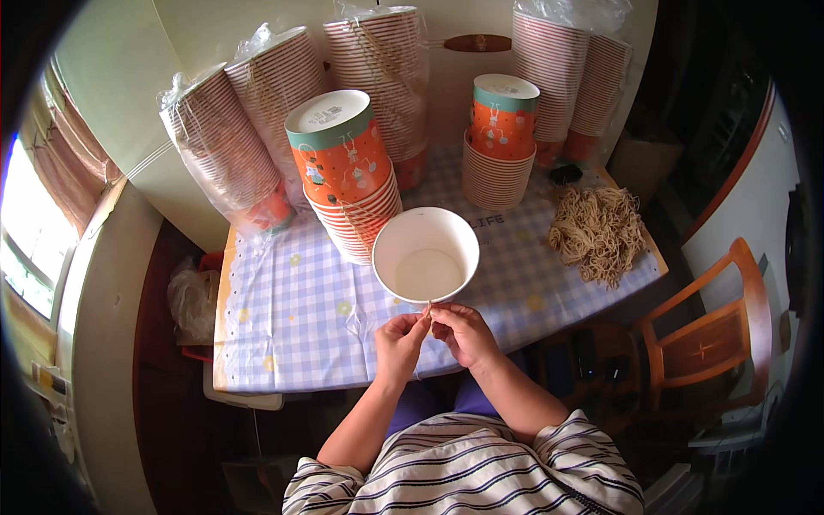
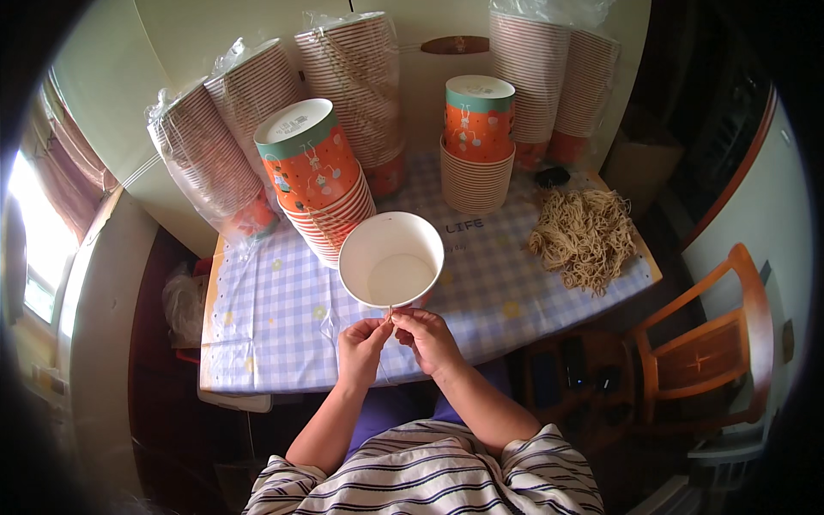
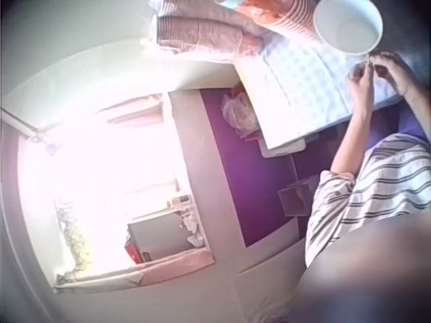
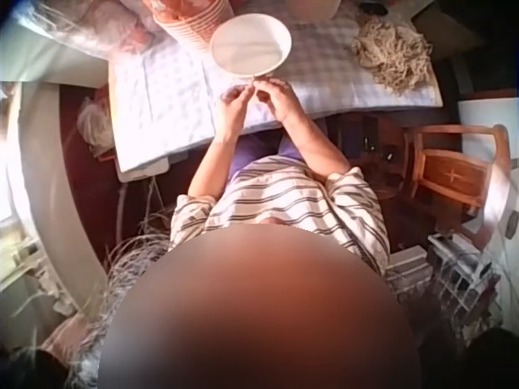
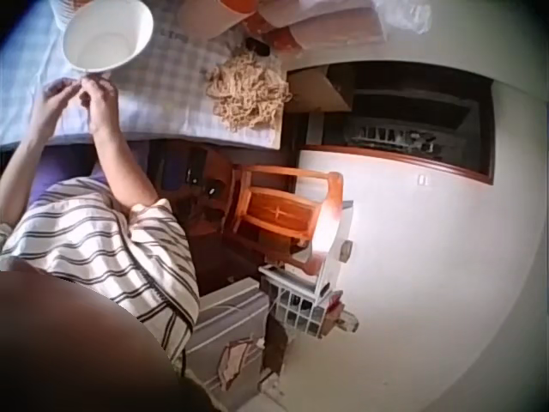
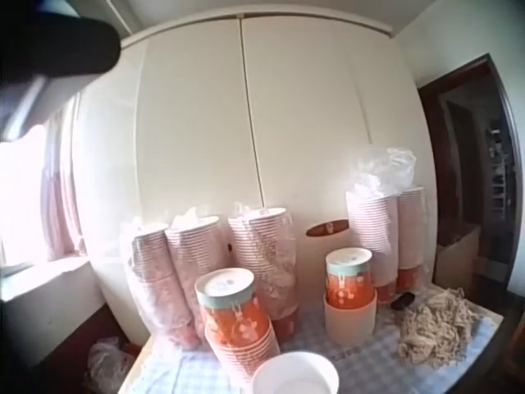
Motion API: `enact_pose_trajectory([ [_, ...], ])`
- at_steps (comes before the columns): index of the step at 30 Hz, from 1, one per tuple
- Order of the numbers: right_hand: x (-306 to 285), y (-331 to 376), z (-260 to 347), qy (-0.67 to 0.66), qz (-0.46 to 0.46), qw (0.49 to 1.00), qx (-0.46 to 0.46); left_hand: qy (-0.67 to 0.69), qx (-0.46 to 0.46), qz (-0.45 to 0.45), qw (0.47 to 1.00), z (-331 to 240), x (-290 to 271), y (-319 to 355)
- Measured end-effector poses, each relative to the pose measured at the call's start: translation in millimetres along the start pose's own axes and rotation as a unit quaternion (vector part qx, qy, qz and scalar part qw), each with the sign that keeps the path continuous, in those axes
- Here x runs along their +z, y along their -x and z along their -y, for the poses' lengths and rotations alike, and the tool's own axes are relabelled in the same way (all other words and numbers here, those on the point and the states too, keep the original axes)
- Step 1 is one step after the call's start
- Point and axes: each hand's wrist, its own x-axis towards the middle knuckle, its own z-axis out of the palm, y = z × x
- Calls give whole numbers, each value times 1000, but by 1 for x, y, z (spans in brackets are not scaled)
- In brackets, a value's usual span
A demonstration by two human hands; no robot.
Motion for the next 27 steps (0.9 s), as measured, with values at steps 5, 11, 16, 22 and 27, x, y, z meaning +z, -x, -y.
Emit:
enact_pose_trajectory([
  [5,2,2,2,11,-18,1000,1,-36,50,-25,998,3,2,0],
  [11,5,4,1,5,-40,999,0,-255,340,-100,900,15,2,0],
  [16,-1,2,-5,-1,-34,999,-6,-294,419,-75,856,14,0,-3],
  [22,-1,2,-6,0,-32,999,-4,-292,469,-80,830,17,-3,-9],
  [27,0,3,-6,4,-37,999,-2,-313,466,-72,825,13,-5,-6],
])
